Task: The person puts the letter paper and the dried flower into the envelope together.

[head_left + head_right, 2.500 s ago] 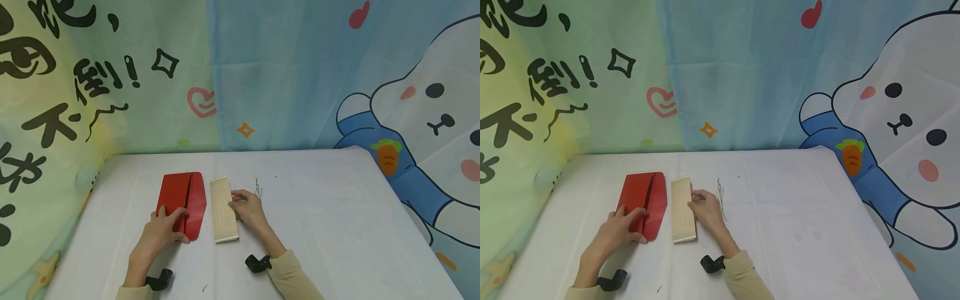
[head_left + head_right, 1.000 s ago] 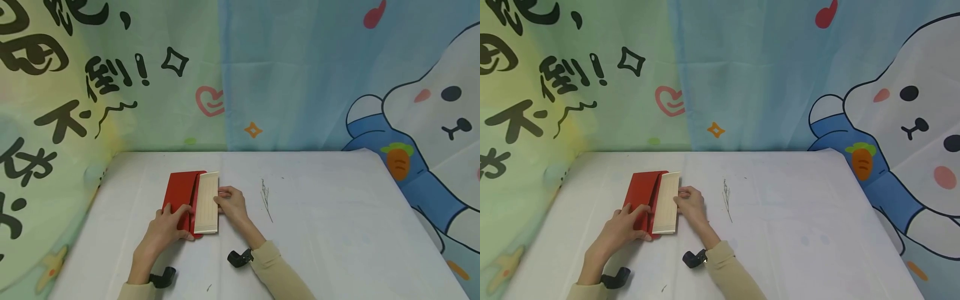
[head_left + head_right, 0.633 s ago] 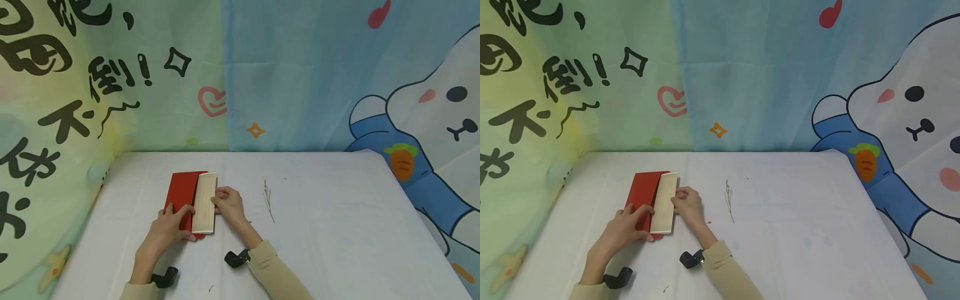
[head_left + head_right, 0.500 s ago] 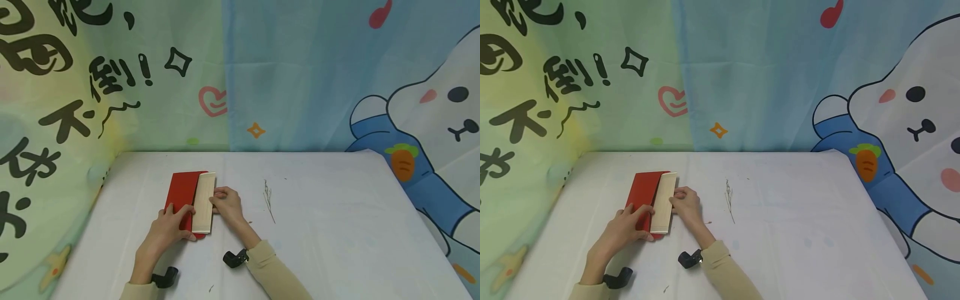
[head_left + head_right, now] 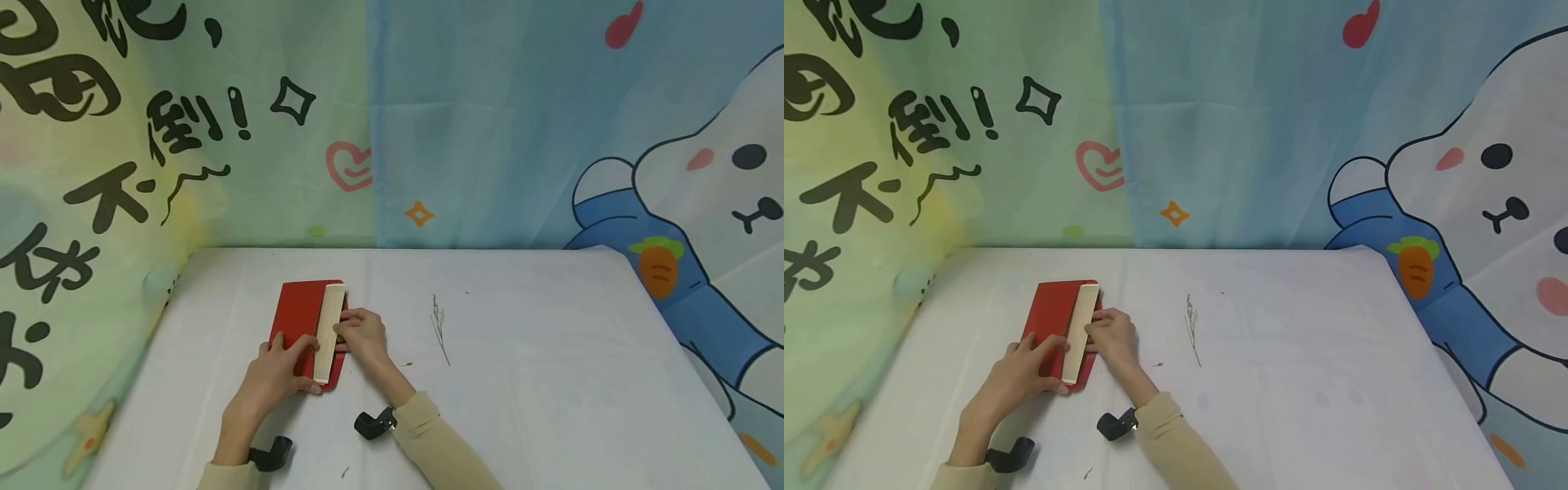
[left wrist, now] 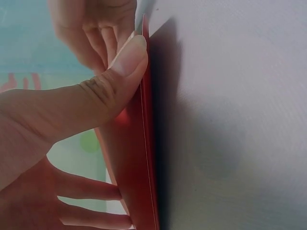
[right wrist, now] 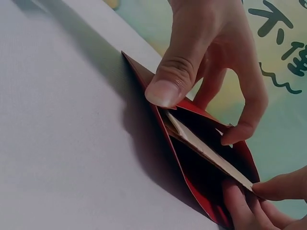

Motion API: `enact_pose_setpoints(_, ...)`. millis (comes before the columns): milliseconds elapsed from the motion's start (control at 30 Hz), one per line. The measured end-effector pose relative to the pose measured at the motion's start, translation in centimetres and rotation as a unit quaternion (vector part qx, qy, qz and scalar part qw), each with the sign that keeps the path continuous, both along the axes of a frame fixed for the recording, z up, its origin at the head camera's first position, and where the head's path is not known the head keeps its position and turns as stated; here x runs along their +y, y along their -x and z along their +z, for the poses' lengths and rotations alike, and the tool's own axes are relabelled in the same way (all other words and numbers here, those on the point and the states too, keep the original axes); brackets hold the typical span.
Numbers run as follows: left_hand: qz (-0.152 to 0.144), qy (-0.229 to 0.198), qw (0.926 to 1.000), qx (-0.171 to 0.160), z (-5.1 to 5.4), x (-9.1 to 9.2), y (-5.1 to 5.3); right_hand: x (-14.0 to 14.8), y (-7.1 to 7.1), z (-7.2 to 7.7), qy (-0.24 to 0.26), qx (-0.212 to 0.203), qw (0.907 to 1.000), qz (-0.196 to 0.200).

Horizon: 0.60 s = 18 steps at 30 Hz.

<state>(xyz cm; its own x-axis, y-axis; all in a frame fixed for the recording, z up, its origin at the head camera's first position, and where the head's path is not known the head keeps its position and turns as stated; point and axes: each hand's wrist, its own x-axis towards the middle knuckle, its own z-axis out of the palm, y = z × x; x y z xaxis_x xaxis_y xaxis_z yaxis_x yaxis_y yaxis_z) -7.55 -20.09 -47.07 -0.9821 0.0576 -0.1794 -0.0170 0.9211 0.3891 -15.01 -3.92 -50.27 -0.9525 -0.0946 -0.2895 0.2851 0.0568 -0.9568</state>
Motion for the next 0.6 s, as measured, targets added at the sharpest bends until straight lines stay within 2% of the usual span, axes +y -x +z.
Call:
enact_pose_setpoints(367, -0.001, -0.007, 1.0000, 0.003, -0.1, -0.1, 0.1, -1.0, 0.2, 0.0, 0.021, -0.001, 0.9994, 0.028)
enact_pose_setpoints(600, 0.002, 0.000, 1.0000, -0.007, 0.0, -0.1, 0.1, -1.4, 0.3, -0.1, 0.036, -0.002, 0.9985, 0.042)
